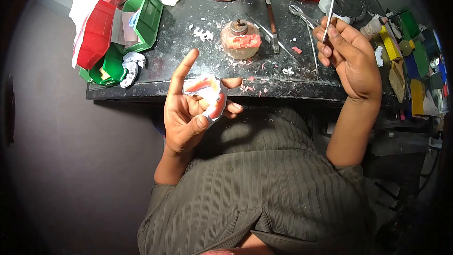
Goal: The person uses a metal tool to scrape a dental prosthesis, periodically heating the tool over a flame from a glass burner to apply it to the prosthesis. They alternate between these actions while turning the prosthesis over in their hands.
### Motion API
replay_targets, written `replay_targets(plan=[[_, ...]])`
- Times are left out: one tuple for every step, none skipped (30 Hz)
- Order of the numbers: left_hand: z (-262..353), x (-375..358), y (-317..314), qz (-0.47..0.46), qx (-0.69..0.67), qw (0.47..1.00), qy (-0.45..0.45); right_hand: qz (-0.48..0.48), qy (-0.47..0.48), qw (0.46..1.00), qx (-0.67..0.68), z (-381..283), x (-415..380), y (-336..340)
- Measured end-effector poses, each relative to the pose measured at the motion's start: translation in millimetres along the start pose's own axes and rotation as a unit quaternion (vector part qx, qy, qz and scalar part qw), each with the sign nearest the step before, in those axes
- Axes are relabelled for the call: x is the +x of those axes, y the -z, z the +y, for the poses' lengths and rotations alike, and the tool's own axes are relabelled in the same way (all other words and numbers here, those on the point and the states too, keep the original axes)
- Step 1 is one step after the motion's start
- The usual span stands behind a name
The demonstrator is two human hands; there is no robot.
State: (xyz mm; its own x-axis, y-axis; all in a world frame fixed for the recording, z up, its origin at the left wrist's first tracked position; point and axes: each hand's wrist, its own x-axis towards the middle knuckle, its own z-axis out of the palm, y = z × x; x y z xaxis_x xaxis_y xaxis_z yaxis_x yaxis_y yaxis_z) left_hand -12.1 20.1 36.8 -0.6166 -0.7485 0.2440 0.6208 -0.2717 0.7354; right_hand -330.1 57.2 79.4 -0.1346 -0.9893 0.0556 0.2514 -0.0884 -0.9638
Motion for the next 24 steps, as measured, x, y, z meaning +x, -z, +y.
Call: replay_targets(plan=[[0,0,-2,0.022,0.025,0.999,-0.002,-0.004,-0.002,1.000,0.016,1,-1,-4],[-1,0,-2,0.023,0.025,0.999,-0.001,0.004,-0.001,1.000,0.024,2,-1,-8],[-1,0,-2,0.023,0.009,1.000,-0.001,0.004,-0.002,1.000,0.025,3,-2,-12],[-2,0,-2,0.022,-0.007,1.000,-0.001,0.013,0.005,1.000,0.019,4,-3,-15],[-2,-1,-1,0.023,-0.007,1.000,-0.001,0.023,0.013,1.000,0.013,4,-4,-21],[-1,-1,-1,0.019,-0.004,1.000,0.002,0.046,0.024,0.998,0.022,5,-4,-31],[-1,-1,-1,0.016,-0.001,1.000,0.004,0.045,0.023,0.998,0.022,7,-5,-35],[-1,-2,-1,0.017,-0.002,1.000,0.004,0.059,0.037,0.998,-0.003,9,-6,-38],[0,-2,-1,0.024,0.001,1.000,0.015,0.073,0.052,0.996,-0.028,11,-6,-41],[1,-3,0,0.031,0.003,0.999,0.026,0.089,0.066,0.994,-0.004,12,-4,-45],[1,-3,0,0.032,0.002,0.999,0.026,0.089,0.065,0.994,-0.005,13,-3,-44],[2,-4,0,0.031,0.005,0.999,0.030,0.084,0.068,0.994,0.007,14,-2,-43],[3,-4,0,0.030,0.008,0.999,0.033,0.078,0.070,0.994,0.018,15,-2,-42],[3,-3,0,0.031,0.007,0.999,0.032,0.077,0.071,0.994,0.016,16,-1,-41],[2,-3,-1,0.025,0.014,0.999,0.026,0.066,0.077,0.995,0.012,17,-1,-39],[2,-3,-1,0.020,0.022,0.999,0.020,0.055,0.083,0.995,0.008,19,-1,-38],[1,-3,-1,0.021,0.021,0.999,0.020,0.055,0.082,0.995,0.007,21,0,-37],[1,-3,-2,0.021,0.020,0.999,0.020,0.050,0.081,0.995,0.000,23,1,-36],[1,-2,-3,0.020,0.020,0.999,0.020,0.045,0.080,0.996,-0.008,24,2,-35],[1,-2,-3,0.019,0.019,0.999,0.020,0.032,0.075,0.997,-0.011,25,3,-34],[1,-3,-4,0.026,0.021,0.999,0.027,0.033,0.076,0.997,-0.012,26,3,-36],[1,-3,-5,0.033,0.022,0.999,0.034,0.033,0.084,0.996,-0.017,27,3,-40],[1,-3,-5,0.033,0.022,0.999,0.034,0.033,0.093,0.995,-0.022,29,2,-42],[2,-3,-4,0.031,0.025,0.998,0.042,0.011,0.094,0.995,-0.020,30,3,-40]])
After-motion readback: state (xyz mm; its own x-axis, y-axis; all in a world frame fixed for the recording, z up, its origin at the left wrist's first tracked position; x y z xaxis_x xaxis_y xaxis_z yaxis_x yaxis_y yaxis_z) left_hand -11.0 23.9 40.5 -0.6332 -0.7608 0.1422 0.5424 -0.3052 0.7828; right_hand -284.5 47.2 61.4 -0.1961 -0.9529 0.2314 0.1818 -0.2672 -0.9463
